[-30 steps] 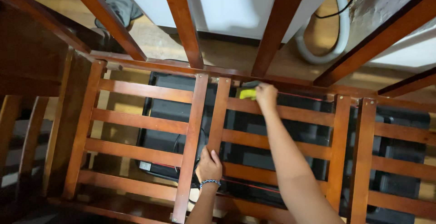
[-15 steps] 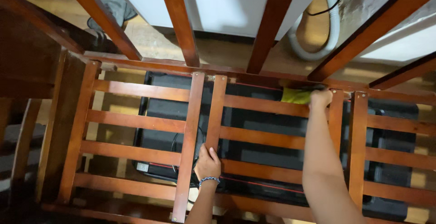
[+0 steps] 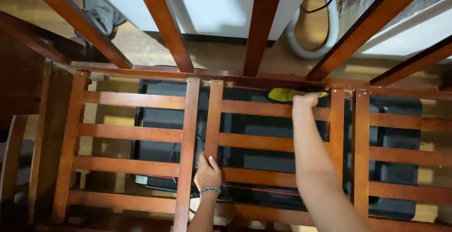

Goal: The person wipes the wooden slats and frame of a furniture piece using a cloth, reaching between the slats to clean the surfaces and joints.

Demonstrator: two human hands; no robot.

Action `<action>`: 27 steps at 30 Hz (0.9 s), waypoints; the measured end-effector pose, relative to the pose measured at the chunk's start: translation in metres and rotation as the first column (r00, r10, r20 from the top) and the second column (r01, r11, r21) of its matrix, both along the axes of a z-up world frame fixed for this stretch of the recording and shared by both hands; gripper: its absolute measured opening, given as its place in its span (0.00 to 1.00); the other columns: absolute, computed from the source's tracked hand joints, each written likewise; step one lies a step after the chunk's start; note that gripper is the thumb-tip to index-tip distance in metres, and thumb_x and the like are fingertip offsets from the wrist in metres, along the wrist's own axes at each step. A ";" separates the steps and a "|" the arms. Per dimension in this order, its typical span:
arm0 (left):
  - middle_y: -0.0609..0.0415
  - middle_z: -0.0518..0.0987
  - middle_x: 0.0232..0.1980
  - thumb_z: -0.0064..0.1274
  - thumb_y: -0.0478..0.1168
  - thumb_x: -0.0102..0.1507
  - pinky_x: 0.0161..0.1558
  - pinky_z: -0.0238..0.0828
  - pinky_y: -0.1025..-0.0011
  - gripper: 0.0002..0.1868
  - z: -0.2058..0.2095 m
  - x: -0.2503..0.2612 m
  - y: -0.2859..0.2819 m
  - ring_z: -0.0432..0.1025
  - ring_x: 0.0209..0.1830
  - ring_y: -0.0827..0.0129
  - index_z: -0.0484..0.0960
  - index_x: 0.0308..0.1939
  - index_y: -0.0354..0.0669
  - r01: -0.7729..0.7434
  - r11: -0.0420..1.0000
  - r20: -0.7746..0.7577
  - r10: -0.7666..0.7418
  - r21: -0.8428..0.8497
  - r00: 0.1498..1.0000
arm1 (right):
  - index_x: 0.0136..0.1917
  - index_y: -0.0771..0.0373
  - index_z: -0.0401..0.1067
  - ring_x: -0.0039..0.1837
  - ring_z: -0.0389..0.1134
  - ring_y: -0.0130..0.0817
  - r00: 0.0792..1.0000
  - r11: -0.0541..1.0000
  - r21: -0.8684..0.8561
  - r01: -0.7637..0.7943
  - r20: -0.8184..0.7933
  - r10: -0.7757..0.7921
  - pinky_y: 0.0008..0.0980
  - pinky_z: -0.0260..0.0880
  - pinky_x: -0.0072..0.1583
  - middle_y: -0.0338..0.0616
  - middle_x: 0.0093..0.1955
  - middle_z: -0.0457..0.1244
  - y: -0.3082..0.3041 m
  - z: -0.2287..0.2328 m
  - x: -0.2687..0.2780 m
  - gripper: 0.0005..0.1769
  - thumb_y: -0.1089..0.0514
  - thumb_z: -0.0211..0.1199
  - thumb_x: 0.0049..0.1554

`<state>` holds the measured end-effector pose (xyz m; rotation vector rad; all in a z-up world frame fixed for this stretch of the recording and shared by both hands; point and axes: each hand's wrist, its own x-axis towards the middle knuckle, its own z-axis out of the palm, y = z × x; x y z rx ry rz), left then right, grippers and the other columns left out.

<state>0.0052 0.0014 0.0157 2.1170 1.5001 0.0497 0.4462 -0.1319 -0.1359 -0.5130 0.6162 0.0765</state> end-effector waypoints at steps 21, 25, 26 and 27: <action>0.38 0.82 0.51 0.37 0.52 0.69 0.39 0.77 0.49 0.25 -0.011 -0.004 -0.001 0.79 0.40 0.41 0.71 0.64 0.42 0.035 0.997 -0.071 -0.030 0.070 0.997 | 0.66 0.67 0.64 0.66 0.66 0.50 0.807 0.772 -0.254 -0.582 -0.300 0.509 0.56 0.65 0.67 0.57 0.66 0.64 -0.051 0.011 -0.008 0.20 0.53 0.41 0.70; 0.39 0.83 0.51 0.37 0.52 0.69 0.40 0.76 0.49 0.25 -0.002 -0.001 0.000 0.79 0.40 0.41 0.71 0.65 0.44 0.013 1.000 -0.085 -0.011 0.022 0.996 | 0.71 0.69 0.65 0.56 0.61 0.44 0.651 0.271 -0.723 -0.636 -0.314 0.691 0.43 0.64 0.58 0.50 0.55 0.60 -0.048 0.028 -0.107 0.20 0.55 0.44 0.74; 0.39 0.83 0.50 0.37 0.52 0.69 0.41 0.76 0.49 0.25 -0.001 0.000 0.000 0.79 0.41 0.41 0.71 0.65 0.44 0.003 1.000 -0.091 -0.002 0.003 0.996 | 0.71 0.63 0.63 0.62 0.67 0.38 0.635 0.091 -0.835 -0.543 -0.337 0.696 0.37 0.68 0.64 0.46 0.61 0.64 -0.047 0.048 -0.128 0.21 0.56 0.42 0.69; 0.40 0.83 0.51 0.37 0.52 0.69 0.40 0.76 0.49 0.25 0.000 0.000 -0.001 0.79 0.41 0.41 0.71 0.65 0.45 0.001 1.000 -0.078 -0.001 -0.007 0.997 | 0.73 0.64 0.64 0.61 0.67 0.39 0.655 0.158 -0.865 -0.476 -0.229 0.720 0.37 0.68 0.63 0.50 0.61 0.64 -0.051 0.072 -0.145 0.22 0.57 0.43 0.68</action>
